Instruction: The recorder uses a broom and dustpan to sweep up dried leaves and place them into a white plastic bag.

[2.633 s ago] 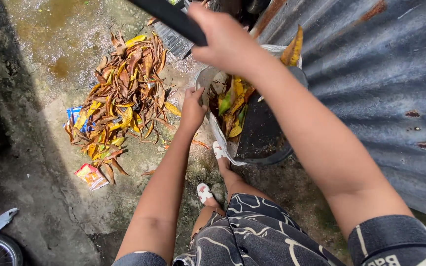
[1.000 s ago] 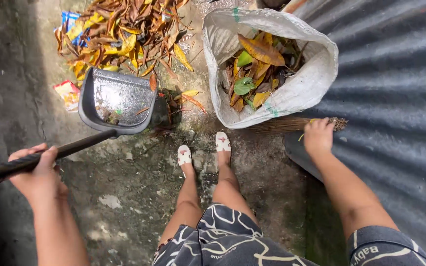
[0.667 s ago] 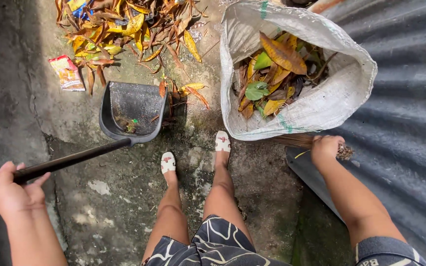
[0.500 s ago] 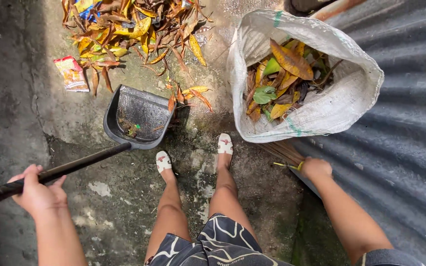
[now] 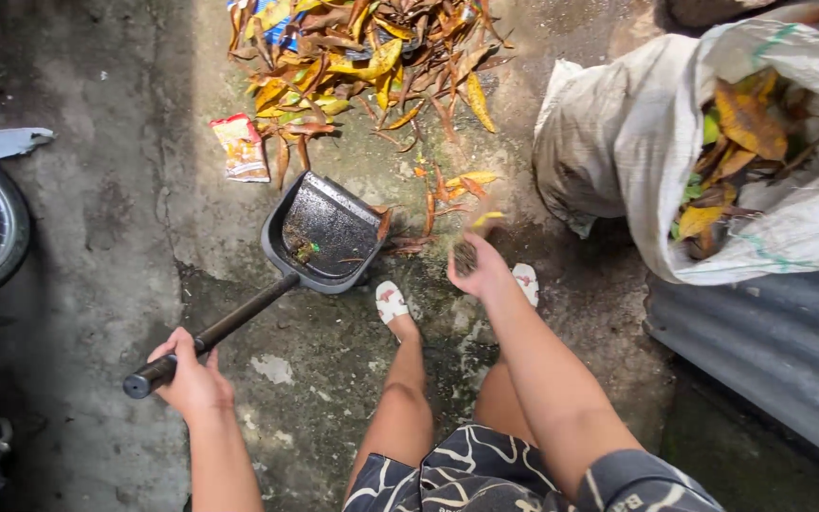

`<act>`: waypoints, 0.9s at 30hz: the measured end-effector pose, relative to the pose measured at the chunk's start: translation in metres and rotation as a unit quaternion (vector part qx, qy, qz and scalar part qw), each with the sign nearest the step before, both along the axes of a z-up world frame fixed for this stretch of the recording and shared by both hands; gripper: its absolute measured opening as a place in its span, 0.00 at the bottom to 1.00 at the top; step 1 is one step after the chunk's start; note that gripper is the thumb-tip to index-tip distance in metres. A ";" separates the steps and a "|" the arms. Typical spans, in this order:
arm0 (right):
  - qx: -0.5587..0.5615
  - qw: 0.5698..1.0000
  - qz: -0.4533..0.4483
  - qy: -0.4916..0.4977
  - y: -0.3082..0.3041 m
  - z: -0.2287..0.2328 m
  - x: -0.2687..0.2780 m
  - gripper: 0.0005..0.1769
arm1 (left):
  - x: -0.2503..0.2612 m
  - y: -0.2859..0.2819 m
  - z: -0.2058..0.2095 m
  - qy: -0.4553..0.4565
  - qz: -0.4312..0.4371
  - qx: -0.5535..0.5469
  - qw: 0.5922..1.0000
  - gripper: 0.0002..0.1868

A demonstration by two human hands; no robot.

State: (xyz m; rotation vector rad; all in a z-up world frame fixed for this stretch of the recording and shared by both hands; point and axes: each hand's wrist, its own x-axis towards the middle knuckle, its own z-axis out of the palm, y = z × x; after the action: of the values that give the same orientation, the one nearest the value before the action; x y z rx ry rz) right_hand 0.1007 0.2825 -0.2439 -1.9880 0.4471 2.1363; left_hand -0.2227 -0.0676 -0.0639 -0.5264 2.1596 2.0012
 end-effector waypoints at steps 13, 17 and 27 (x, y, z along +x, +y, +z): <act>0.046 0.999 0.016 0.007 -0.137 0.041 0.008 0.12 | -0.057 -0.097 -0.026 -0.034 -0.004 0.000 0.999 0.11; -0.067 0.988 -0.129 0.044 -0.131 0.018 -0.071 0.16 | -0.057 -0.106 -0.026 -0.048 0.022 -0.015 0.998 0.12; 0.138 0.981 0.119 0.063 -0.110 0.155 -0.201 0.19 | -0.045 -0.153 -0.046 -0.057 0.073 -0.007 0.996 0.10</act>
State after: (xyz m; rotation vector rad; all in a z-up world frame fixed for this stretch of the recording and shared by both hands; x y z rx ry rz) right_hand -0.1005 0.1722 -0.0891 -1.8348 -0.0770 2.3232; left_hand -0.2677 -0.2201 -0.1098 -0.8029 2.1245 1.9752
